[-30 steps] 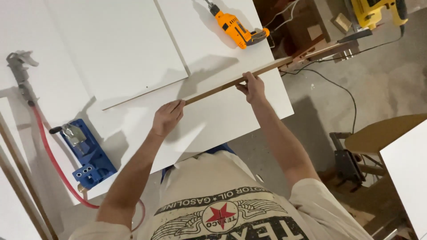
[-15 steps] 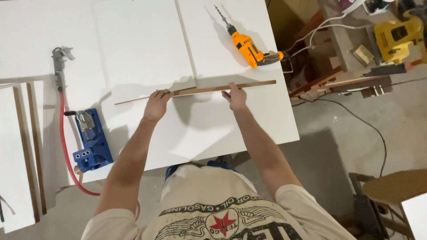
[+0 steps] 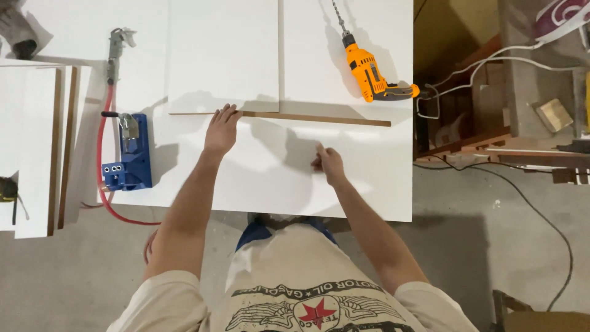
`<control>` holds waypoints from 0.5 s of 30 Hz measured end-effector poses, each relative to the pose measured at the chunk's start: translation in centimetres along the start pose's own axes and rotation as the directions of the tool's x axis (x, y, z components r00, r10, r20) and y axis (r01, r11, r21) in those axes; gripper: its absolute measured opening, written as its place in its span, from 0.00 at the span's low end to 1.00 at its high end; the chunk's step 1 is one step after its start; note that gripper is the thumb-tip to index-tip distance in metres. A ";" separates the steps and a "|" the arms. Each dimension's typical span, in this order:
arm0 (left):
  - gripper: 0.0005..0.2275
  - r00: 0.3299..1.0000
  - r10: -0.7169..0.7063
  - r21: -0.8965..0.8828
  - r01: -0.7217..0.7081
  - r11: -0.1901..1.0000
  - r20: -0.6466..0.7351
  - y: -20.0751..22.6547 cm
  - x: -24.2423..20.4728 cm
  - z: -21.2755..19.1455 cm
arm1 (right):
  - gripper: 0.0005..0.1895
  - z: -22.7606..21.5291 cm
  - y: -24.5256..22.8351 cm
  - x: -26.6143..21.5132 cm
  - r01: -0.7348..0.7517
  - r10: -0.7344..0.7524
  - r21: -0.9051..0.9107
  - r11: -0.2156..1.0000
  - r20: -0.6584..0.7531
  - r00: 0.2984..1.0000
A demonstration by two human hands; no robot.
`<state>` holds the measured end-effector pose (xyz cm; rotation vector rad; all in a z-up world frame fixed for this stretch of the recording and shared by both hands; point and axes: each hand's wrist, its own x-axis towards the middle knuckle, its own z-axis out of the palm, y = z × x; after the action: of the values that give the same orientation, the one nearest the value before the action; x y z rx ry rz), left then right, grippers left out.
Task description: Drilling pocket holes into a wooden board using a pocket hole jig and a power drill.
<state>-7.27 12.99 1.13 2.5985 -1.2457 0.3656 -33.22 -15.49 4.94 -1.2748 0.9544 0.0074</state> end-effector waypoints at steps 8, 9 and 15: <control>0.23 0.950 -0.271 -0.053 0.265 0.963 -0.154 -2.6 -3.1 -9.7 | 0.19 -0.2 5.6 -1.5 0.392 -0.367 -0.535 0.749 0.158 0.917; 0.22 0.920 -0.379 -0.077 0.372 0.925 -0.103 -4.6 -4.6 -11.3 | 0.17 0.0 5.8 -1.7 0.460 -0.432 -0.545 0.701 0.188 0.882; 0.54 0.659 -0.606 0.332 0.507 0.795 0.445 -18.2 -19.1 -17.2 | 0.20 -0.1 7.7 -0.9 0.493 -0.476 -0.540 0.682 0.184 0.860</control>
<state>-6.60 43.38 9.28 3.1874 -0.4369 -0.4220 -37.68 -12.45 -0.63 -2.0680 0.5638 -0.1114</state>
